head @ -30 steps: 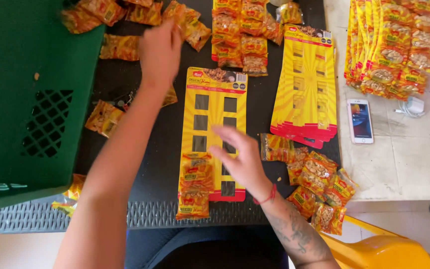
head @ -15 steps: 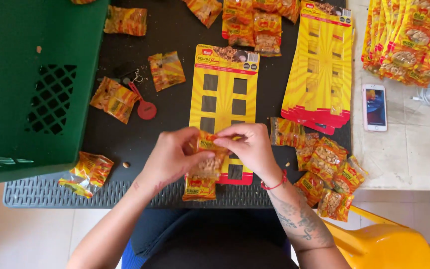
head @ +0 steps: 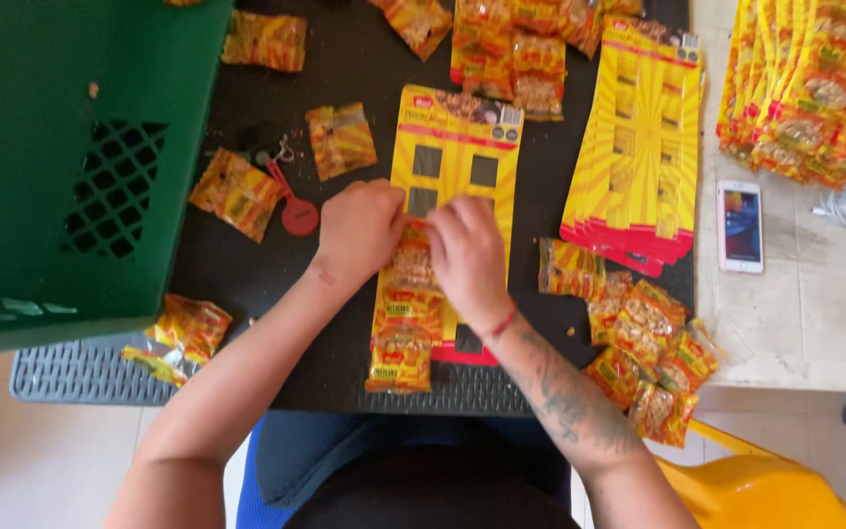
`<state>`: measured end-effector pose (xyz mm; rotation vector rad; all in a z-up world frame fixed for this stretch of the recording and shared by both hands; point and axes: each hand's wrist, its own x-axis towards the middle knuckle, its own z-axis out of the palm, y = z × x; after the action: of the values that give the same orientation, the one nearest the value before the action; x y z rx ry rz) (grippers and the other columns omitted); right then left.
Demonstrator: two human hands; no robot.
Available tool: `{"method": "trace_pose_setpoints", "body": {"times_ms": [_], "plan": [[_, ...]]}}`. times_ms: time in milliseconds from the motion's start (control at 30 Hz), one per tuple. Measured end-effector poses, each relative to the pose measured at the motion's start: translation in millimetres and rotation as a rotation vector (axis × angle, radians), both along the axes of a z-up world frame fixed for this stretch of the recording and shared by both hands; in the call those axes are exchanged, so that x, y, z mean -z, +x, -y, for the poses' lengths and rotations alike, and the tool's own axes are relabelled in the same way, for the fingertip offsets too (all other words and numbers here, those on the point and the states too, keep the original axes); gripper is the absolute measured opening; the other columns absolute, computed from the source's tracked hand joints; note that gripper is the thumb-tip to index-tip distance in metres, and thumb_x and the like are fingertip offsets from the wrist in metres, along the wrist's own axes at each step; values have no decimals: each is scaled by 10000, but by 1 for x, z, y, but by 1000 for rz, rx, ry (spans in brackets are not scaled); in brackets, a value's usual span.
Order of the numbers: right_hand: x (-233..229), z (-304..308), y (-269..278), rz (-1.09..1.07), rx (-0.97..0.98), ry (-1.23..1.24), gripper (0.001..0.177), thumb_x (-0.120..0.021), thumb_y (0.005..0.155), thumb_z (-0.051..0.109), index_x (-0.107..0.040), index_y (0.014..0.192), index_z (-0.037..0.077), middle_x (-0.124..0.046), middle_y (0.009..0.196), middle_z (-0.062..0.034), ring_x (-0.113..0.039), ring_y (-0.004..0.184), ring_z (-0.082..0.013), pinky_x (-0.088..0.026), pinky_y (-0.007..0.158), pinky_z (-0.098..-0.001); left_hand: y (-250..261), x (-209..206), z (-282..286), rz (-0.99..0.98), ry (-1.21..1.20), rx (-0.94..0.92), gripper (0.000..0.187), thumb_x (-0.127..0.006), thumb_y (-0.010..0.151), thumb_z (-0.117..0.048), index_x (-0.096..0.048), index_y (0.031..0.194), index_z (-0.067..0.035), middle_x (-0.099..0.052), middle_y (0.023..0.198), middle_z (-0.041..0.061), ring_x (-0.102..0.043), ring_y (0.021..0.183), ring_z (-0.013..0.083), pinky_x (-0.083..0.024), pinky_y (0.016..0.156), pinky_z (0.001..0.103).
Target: Attaching snack packets to display strips for retail sale
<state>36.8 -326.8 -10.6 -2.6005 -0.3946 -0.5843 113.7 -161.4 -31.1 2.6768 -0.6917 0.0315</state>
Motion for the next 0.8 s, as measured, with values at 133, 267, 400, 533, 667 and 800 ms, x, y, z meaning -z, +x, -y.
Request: {"method": "trace_pose_setpoints", "body": {"times_ms": [133, 267, 400, 533, 667, 800], "plan": [[-21, -21, -22, -173, -116, 55, 84, -705, 920, 54, -722, 838, 64, -654, 825, -103, -647, 874, -261, -574, 766, -298, 50, -3, 16, 214, -38, 37, 174, -742, 860, -276, -658, 885, -126, -589, 894, 48, -648, 912, 303, -560, 718, 449], [-16, -11, -18, -163, -237, 240, 136, -695, 970, 102, -683, 873, 7, -628, 839, -113, -617, 833, -285, -512, 748, -403, 151, 23, 58, 538, 5, 115, 665, -830, 754, 122, -611, 1346, -87, -519, 1497, 138, -350, 1442, 385, -423, 1107, 566], [-7, 2, -19, -159, -301, 291, 182, -589, 1034, 209, -642, 973, 46, -598, 923, -128, -594, 888, -334, -466, 823, -438, 225, 41, 74, 693, 44, 170, 233, -543, 968, -244, -603, 1193, -250, -651, 1035, 2, -548, 1070, 266, -453, 773, 457], [-6, 16, -17, -125, -273, 429, 183, -655, 1011, 192, -675, 1069, 20, -677, 1029, -139, -658, 970, -327, -538, 866, -440, 237, 49, 64, 654, -45, -27, 75, -585, 967, -104, -626, 1010, -150, -675, 918, 119, -637, 839, 371, -444, 667, 491], [-10, 19, -17, -61, -19, 808, 458, -683, 1003, 288, -523, 1366, 59, -599, 1267, -124, -692, 1020, -218, -623, 948, -332, 127, -13, 38, 260, -664, 58, 278, -443, 1202, -74, -469, 927, -43, -493, 732, 119, -489, 668, 230, -349, 642, 466], [26, 26, -12, -286, -48, 1312, 689, -736, 958, 101, -381, 1544, 36, -477, 1398, -203, -659, 1052, -227, -604, 926, -384, 22, -10, 29, -42, -469, 166, 217, -671, 1065, -442, -694, 1036, -229, -708, 832, 19, -716, 840, 320, -539, 812, 416]]}}
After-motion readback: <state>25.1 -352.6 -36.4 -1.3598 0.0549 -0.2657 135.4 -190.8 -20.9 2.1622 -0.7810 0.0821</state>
